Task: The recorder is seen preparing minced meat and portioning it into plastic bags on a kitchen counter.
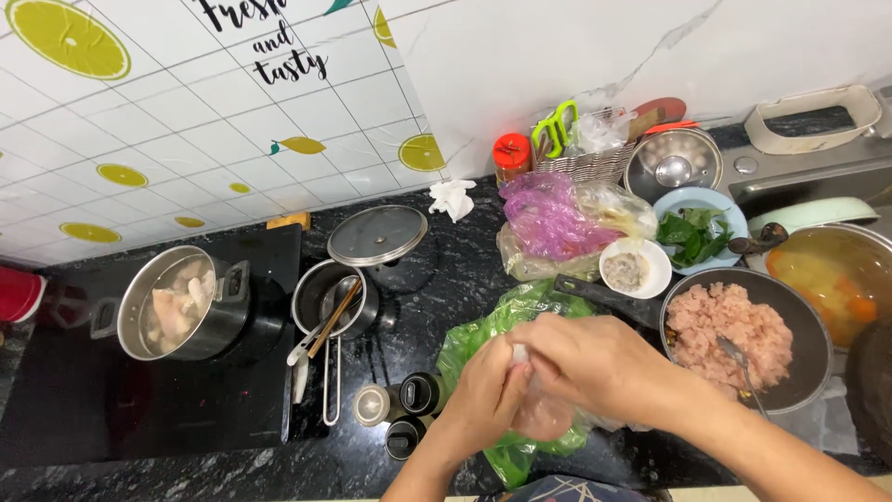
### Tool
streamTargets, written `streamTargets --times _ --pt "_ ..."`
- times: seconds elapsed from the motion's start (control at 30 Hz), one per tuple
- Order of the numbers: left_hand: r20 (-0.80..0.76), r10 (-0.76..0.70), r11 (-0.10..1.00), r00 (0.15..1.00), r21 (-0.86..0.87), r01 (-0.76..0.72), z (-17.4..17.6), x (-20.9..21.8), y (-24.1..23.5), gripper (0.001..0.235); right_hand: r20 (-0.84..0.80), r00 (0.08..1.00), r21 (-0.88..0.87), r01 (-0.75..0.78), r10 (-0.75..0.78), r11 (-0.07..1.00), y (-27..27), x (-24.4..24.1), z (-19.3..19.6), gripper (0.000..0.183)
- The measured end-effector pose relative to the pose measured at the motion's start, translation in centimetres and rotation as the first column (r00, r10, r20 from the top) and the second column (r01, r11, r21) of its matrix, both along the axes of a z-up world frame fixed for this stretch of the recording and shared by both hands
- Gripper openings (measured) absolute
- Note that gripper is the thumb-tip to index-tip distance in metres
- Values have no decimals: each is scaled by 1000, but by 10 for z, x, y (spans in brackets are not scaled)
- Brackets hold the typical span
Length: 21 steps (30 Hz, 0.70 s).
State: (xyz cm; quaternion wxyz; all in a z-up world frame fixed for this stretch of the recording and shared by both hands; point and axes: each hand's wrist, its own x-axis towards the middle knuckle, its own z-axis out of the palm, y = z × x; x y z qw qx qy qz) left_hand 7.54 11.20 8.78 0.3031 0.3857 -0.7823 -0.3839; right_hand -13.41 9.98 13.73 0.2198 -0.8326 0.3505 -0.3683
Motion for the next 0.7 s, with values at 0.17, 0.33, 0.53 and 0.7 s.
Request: streamTargets --times 0.17,0.33,0.53,0.7 --pt "-45 -105 992 994 61 107 11 0 2 26 -120 990 -153 -88 69 984 3 -6 -10 23" --pt "17 -175 953 984 -248 174 15 5 4 38 -140 983 -209 -146 118 967 10 -7 -8 30" --pt "146 122 857 982 483 -178 -48 3 5 39 -66 998 -145 12 -22 989 -7 6 -33 21" --pt "-252 558 658 790 715 -236 -99 -6 6 41 22 939 649 248 -344 719 -11 1 -92 62"
